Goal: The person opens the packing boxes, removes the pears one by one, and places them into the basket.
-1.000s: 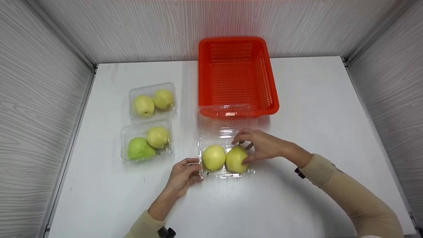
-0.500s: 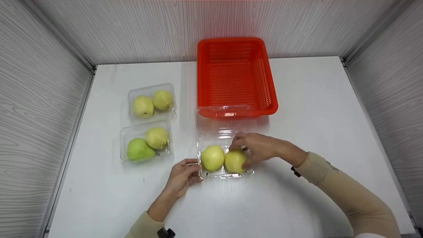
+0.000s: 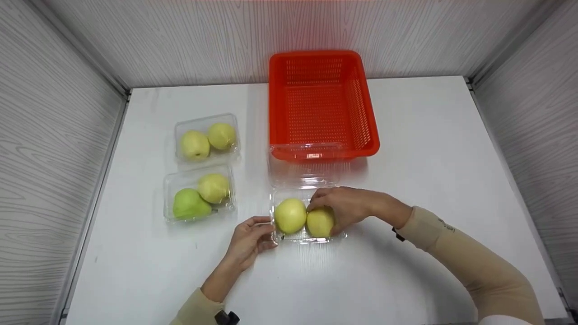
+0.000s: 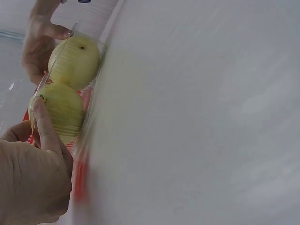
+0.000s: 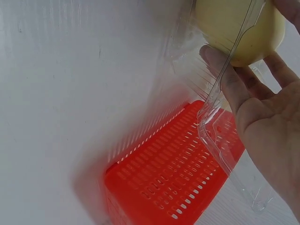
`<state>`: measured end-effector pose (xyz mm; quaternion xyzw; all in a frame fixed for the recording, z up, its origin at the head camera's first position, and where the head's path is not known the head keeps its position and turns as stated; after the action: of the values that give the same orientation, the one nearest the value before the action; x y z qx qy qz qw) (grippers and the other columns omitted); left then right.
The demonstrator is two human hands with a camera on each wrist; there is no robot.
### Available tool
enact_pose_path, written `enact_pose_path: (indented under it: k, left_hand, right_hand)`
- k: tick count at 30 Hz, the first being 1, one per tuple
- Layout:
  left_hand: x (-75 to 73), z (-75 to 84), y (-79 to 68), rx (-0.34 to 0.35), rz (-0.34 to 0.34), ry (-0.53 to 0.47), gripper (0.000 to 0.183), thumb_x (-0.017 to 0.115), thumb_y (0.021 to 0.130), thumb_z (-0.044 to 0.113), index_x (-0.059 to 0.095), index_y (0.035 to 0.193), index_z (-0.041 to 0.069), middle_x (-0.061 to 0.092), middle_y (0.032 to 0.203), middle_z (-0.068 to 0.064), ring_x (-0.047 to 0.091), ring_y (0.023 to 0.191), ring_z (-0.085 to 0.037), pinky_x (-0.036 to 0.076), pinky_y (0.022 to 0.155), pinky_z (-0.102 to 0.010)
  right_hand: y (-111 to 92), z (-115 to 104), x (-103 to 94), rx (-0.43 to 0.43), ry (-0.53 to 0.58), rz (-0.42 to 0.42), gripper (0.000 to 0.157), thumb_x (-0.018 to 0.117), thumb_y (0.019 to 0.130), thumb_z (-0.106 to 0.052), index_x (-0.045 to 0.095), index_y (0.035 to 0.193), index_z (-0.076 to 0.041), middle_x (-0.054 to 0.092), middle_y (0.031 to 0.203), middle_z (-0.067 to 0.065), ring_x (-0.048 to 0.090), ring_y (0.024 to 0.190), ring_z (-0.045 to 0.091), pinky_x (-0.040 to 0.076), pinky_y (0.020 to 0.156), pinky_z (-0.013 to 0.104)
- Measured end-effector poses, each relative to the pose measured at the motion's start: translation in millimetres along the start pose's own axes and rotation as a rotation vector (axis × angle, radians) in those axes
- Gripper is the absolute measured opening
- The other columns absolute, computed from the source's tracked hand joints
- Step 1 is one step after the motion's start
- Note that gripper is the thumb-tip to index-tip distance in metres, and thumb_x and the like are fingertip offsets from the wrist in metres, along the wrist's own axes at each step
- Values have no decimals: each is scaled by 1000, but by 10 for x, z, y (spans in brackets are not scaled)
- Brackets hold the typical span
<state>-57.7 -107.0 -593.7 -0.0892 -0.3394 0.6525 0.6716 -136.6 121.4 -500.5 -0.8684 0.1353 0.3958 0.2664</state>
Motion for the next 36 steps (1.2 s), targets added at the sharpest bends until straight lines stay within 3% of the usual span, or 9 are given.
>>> enact_pose_path:
  k: [9, 21, 36]
  left_hand:
    - [7, 0, -1, 6, -9, 3, 22, 69, 95, -1, 63, 116, 2, 72, 82, 1, 69, 69, -11, 66, 64, -24]
    - [20, 16, -20, 14, -26, 35, 24, 71, 95, 1, 62, 118, 0, 71, 86, 0, 69, 72, -12, 65, 65, -24]
    - [31, 17, -36, 23, -16, 44, 25, 71, 95, 1, 62, 118, -1, 73, 87, -1, 69, 73, -11, 65, 66, -24]
  right_hand:
    - [28, 6, 23, -12, 1, -28, 67, 93, 77, -28, 64, 136, -21, 65, 133, 2, 63, 122, 22, 58, 107, 44]
    - [-9, 55, 72, -13, 10, 28, 67, 95, 72, -33, 61, 129, -26, 56, 130, 2, 63, 113, 20, 59, 98, 39]
    - [-178, 31, -186, -53, 154, 189, 64, 96, 72, -31, 62, 126, -25, 59, 131, -2, 64, 118, 19, 60, 99, 40]
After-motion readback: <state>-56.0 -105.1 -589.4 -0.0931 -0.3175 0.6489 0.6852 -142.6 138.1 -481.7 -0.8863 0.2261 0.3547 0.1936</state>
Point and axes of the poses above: each hand's wrist, its own y-axis towards the middle knuckle, its own x-axis out of the palm, z = x × y, the point moved 6 cm from there along y, towards the middle knuckle
